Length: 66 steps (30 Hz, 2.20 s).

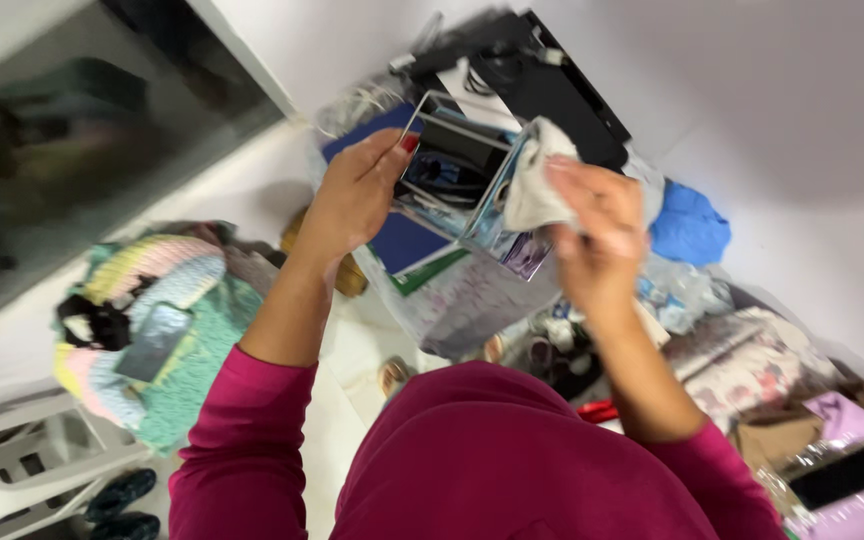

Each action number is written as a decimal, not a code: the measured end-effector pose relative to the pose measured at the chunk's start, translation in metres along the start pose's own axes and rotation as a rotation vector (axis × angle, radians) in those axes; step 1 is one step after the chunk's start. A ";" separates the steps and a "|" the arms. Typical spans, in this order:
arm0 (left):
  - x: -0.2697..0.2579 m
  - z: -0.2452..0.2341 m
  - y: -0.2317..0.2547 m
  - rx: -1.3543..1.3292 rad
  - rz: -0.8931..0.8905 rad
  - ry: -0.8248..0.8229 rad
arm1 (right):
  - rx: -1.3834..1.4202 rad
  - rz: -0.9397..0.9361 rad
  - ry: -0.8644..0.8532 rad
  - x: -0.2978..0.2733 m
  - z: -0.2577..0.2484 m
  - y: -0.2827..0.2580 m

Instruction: The person wipes a printer and a laptop with a white cloth, then handles a clear plastic organizer and several cables. They move items around on a cluttered surface and continue wiping the printer and laptop repeatedly.

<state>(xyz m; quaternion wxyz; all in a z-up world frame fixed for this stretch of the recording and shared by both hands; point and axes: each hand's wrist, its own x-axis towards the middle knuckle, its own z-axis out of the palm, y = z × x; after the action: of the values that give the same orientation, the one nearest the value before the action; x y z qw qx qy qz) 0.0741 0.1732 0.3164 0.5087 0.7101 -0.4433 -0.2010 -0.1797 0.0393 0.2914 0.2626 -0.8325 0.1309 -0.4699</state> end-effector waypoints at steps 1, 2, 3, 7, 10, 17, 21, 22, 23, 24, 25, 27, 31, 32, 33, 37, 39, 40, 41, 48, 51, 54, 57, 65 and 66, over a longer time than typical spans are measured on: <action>-0.001 -0.010 0.012 -0.010 0.037 0.017 | -0.058 -0.022 0.021 0.003 0.011 -0.013; -0.002 -0.021 0.022 0.039 0.074 0.025 | -0.116 -0.044 0.043 0.002 0.020 -0.025; -0.004 -0.031 0.031 0.087 0.107 0.038 | -0.171 -0.066 0.063 -0.001 0.028 -0.035; -0.015 -0.067 0.053 0.141 -0.006 0.073 | -0.099 -0.283 0.008 -0.018 0.048 -0.052; -0.020 -0.086 0.065 0.106 0.053 0.094 | -0.147 -0.141 0.157 -0.012 0.055 -0.040; -0.029 -0.108 0.072 0.076 0.052 0.043 | -0.040 -0.038 0.185 -0.066 0.090 -0.072; -0.025 -0.125 0.060 0.170 0.207 0.044 | 0.023 0.022 0.085 -0.092 0.102 -0.082; -0.021 -0.125 0.056 0.198 0.186 0.043 | 0.076 0.097 0.081 -0.091 0.099 -0.080; -0.017 -0.123 0.052 0.241 0.211 0.060 | 0.279 0.374 0.151 -0.088 0.091 -0.078; -0.012 -0.120 0.049 0.284 0.237 0.077 | 0.484 0.652 0.217 -0.083 0.085 -0.079; -0.007 -0.114 0.047 0.324 0.267 0.091 | 0.430 0.603 0.230 -0.077 0.075 -0.083; 0.000 -0.098 0.044 0.391 0.386 0.101 | 0.325 0.481 0.192 -0.060 0.050 -0.094; 0.008 -0.068 0.044 0.457 0.322 0.020 | -0.064 0.249 -0.018 -0.021 0.032 -0.115; 0.008 -0.063 0.045 0.421 0.310 -0.006 | -0.042 0.291 -0.032 -0.016 0.032 -0.118; 0.010 -0.061 0.049 0.386 0.298 -0.030 | -0.018 0.330 -0.045 -0.011 0.030 -0.120; 0.013 -0.055 0.078 0.411 0.357 -0.045 | -0.146 0.276 -0.047 -0.001 0.021 -0.122; 0.010 -0.055 0.102 0.394 0.276 -0.128 | -0.202 0.271 -0.037 0.004 0.010 -0.122; 0.008 -0.055 0.115 0.386 0.237 -0.167 | -0.143 0.241 -0.014 0.006 0.005 -0.124; 0.006 -0.058 0.129 0.324 0.228 -0.178 | -0.084 0.205 0.010 0.011 0.001 -0.125; -0.027 -0.085 0.170 0.172 0.496 -0.150 | 0.680 0.124 0.153 0.048 -0.021 -0.136; -0.034 -0.088 0.152 0.209 0.843 0.024 | 0.793 0.114 0.132 0.066 -0.026 -0.138; -0.029 -0.078 0.123 0.023 0.893 0.044 | 0.721 0.068 0.145 0.077 -0.023 -0.139; -0.015 -0.063 0.094 -0.485 0.769 -0.153 | 0.641 0.142 0.093 0.085 -0.013 -0.137; 0.005 -0.051 0.069 -0.783 0.367 -0.216 | 0.933 0.418 -0.069 0.114 -0.018 -0.123; 0.005 -0.053 0.069 -0.798 0.351 -0.194 | 1.067 0.458 -0.071 0.116 -0.019 -0.122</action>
<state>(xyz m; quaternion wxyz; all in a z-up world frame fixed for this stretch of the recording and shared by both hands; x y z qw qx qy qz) 0.0861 0.1916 0.4003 0.7253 0.3502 -0.4907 -0.3324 -0.1385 0.0800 0.4508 0.7450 -0.5507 0.0438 -0.3738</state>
